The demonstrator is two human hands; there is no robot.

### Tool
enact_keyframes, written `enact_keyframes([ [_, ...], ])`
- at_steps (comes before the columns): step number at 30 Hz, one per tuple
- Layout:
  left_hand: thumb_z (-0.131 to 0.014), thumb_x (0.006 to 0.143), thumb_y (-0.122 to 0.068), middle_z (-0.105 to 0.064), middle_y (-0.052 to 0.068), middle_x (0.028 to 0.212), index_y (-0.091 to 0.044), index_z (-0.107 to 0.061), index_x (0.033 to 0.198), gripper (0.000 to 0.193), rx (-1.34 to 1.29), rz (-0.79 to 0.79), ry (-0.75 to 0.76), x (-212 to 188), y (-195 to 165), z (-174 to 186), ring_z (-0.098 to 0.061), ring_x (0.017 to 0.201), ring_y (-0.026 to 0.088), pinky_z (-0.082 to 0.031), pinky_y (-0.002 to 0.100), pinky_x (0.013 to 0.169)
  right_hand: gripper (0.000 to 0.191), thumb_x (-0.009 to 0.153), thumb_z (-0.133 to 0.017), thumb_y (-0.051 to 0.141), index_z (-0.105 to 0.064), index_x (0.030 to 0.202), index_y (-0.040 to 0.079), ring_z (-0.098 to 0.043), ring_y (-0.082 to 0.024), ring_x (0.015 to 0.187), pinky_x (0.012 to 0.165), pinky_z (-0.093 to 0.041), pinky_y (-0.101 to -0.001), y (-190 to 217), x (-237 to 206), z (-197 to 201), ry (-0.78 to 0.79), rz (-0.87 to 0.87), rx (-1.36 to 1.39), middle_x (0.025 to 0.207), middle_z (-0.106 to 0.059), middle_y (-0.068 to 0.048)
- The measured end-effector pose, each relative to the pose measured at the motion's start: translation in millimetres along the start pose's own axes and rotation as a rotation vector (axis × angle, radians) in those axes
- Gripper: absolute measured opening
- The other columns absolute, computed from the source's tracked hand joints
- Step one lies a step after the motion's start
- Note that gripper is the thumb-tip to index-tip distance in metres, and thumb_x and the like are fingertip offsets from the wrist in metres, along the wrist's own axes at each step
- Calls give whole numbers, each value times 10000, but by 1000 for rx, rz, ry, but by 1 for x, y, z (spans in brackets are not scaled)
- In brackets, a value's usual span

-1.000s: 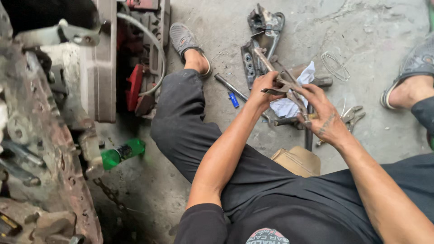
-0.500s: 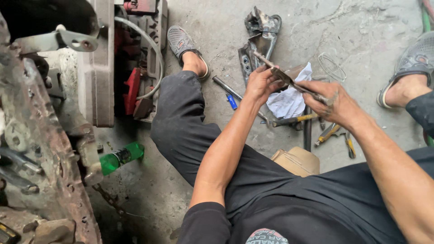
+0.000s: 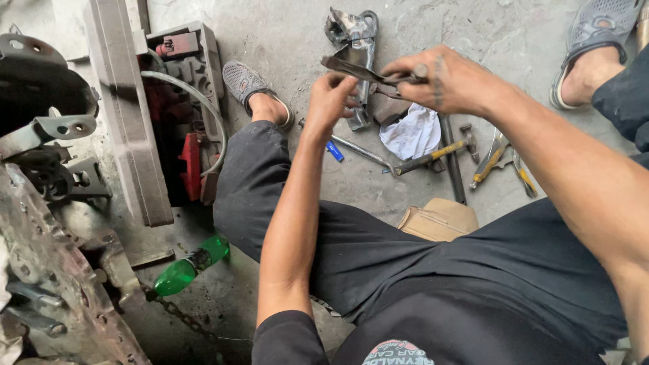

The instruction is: The person sits on the floor and uses a hammer and pliers to repeatedly strike and adjust a metal part. They wipe the part with a cloth, inspect it, and then use a welding torch to heat a small metal wire.

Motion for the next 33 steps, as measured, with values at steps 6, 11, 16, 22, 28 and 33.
enact_keyframes([
  [6, -624, 856, -4, -679, 82, 1172, -10, -567, 1362, 509, -114, -499, 178, -8, -52, 20, -662, 1021, 143, -560, 286, 854, 434, 865, -609, 136, -712, 1286, 124, -646, -262, 630, 627, -520, -415, 10, 30, -1, 37, -9, 37, 744, -680, -180],
  [11, -573, 901, 25, -740, 142, 1156, 41, -625, 1284, 387, -270, -423, 192, -2, -53, 33, -713, 991, 183, -593, 319, 868, 400, 872, -607, 153, -745, 1247, 134, -633, -273, 623, 621, -518, -424, 7, 59, -12, 76, -22, 50, 707, -661, -189],
  [16, -556, 921, 0, -754, 139, 1110, 24, -603, 1234, 317, -363, -341, 54, 8, -36, 51, -756, 969, 208, -622, 329, 791, 351, 884, -648, 161, -761, 1208, 83, -652, -258, 662, 635, -521, -393, 15, 100, -15, 56, 168, -92, 777, -679, -198],
  [22, -552, 967, -82, -707, 106, 1091, -38, -539, 1322, 357, -545, -372, -77, 39, -33, 64, -767, 921, 248, -653, 372, 758, 277, 925, -647, 214, -743, 1100, 21, -674, -234, 670, 608, -523, -400, 39, 142, -5, 150, -17, -27, 767, -710, -162],
  [28, -606, 1003, -117, -682, 144, 1119, -78, -373, 1497, 548, -577, -372, -129, 58, -29, 75, -725, 960, 236, -638, 406, 777, 301, 952, -666, 252, -737, 1091, -5, -675, -255, 706, 624, -517, -406, 64, 181, -9, 157, 2, -134, 827, -723, -167],
  [33, -639, 934, -123, -679, 122, 1203, -136, -265, 1534, 707, -630, -276, -152, 59, -17, 75, -708, 1027, 251, -620, 445, 823, 297, 984, -629, 257, -752, 1099, 13, -675, -296, 674, 599, -519, -440, 73, 211, -25, 278, 46, -328, 833, -733, -183],
])
Point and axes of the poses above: each hand's wrist, its own x-axis towards the middle knuckle, its own z-axis out of the back of the hand, y = z × x, the point moved 2 cm from there along x, towards the middle knuckle
